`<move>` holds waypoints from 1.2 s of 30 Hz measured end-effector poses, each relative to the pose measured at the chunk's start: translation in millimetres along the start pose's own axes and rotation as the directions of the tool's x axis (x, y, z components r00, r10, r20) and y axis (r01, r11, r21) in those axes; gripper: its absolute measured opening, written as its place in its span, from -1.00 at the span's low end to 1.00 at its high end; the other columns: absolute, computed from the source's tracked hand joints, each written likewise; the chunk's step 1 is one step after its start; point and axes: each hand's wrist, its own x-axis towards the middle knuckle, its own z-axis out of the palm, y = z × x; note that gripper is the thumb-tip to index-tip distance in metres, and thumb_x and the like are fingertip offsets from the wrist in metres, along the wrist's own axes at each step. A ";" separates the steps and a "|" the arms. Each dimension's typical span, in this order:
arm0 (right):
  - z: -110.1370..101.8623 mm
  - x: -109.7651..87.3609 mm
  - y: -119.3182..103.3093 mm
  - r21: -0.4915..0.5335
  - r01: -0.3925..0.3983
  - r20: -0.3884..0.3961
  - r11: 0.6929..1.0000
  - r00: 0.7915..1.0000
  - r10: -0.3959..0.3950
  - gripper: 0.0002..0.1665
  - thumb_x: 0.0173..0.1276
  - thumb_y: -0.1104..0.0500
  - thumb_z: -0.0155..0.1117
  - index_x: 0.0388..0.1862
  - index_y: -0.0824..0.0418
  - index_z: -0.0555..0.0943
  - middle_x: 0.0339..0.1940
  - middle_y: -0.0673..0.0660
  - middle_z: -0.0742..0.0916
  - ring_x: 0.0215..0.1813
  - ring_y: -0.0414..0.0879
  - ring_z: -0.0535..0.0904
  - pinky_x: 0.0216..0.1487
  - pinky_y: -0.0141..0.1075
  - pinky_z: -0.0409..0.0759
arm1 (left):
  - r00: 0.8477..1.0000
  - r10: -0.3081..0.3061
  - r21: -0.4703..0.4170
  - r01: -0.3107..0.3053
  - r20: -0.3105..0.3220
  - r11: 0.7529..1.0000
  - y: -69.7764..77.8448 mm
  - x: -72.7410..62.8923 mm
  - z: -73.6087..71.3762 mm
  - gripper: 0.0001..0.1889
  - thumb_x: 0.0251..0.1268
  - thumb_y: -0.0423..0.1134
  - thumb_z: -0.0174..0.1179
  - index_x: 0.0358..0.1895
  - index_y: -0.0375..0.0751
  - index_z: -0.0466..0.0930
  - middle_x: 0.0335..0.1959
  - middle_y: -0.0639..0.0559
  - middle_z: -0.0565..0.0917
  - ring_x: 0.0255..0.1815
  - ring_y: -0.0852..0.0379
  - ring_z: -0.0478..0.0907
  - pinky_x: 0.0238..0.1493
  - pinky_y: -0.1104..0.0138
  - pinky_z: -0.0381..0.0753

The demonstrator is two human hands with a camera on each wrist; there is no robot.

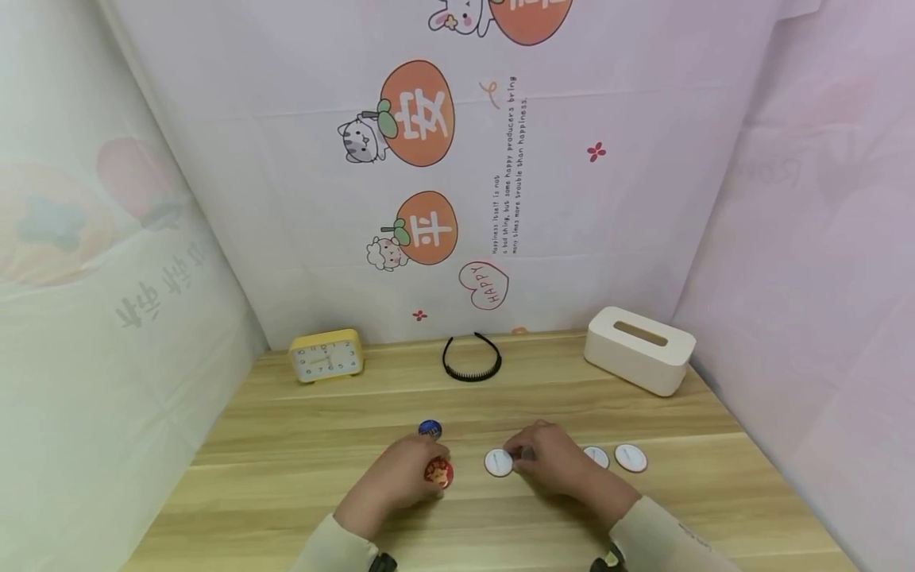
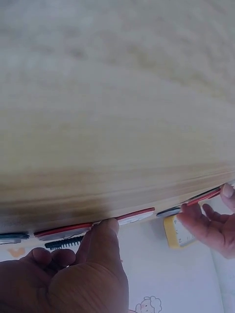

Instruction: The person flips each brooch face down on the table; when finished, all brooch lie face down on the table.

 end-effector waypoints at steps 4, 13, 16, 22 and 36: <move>-0.2 0.3 -0.2 0.001 0.004 0.005 1.000 1.000 -0.004 -0.75 0.40 0.17 0.59 0.04 0.05 0.87 -0.07 -0.12 0.86 0.01 -0.12 0.66 0.08 -0.16 0.70 | 1.000 -0.017 -0.009 0.017 -0.001 1.000 -3.9 -4.5 -1.1 -0.42 0.07 -0.14 0.70 0.21 -0.13 0.79 0.12 0.02 0.84 0.14 -0.02 0.73 0.29 0.06 0.70; -1.2 1.7 -0.8 -0.003 0.005 0.000 1.000 1.000 -0.005 -0.76 0.41 0.18 0.58 0.04 0.04 0.87 -0.06 -0.12 0.87 0.02 -0.09 0.66 0.08 -0.15 0.70 | 0.999 -0.043 -0.044 0.043 -0.008 0.998 -4.3 -4.4 -1.6 -0.49 0.13 -0.16 0.68 0.18 -0.11 0.81 0.06 0.07 0.85 0.09 0.03 0.73 0.22 0.09 0.71; -1.5 1.3 -2.3 -0.006 0.005 0.003 1.000 1.000 -0.005 -0.75 0.40 0.18 0.58 0.04 0.06 0.87 -0.07 -0.10 0.86 0.02 -0.09 0.66 0.08 -0.15 0.70 | 0.999 -0.035 -0.050 0.033 -0.025 0.998 -4.3 -2.0 -0.1 -0.53 0.13 -0.16 0.68 0.14 -0.11 0.83 0.03 0.08 0.85 0.06 0.04 0.74 0.22 0.09 0.72; -1.4 1.2 -3.4 -0.016 0.011 -0.002 1.000 1.000 -0.011 -0.73 0.38 0.19 0.59 0.05 0.08 0.87 -0.06 -0.08 0.86 0.03 -0.07 0.67 0.11 -0.14 0.72 | 0.998 -0.048 -0.065 0.046 -0.033 0.997 1.2 5.0 1.4 -0.57 0.18 -0.13 0.67 0.11 -0.08 0.84 0.02 0.11 0.86 0.09 0.04 0.75 0.25 0.07 0.71; -2.0 4.4 -13.9 0.029 -0.005 -0.005 1.000 1.000 0.005 -0.58 0.45 0.21 0.52 0.26 0.21 0.77 0.18 0.09 0.83 0.37 0.19 0.65 0.44 0.23 0.58 | 0.998 -0.059 -0.136 0.056 -0.019 0.989 2.6 19.1 9.6 -0.58 0.25 -0.06 0.63 0.15 -0.02 0.82 0.07 0.16 0.84 0.16 0.08 0.73 0.27 0.10 0.71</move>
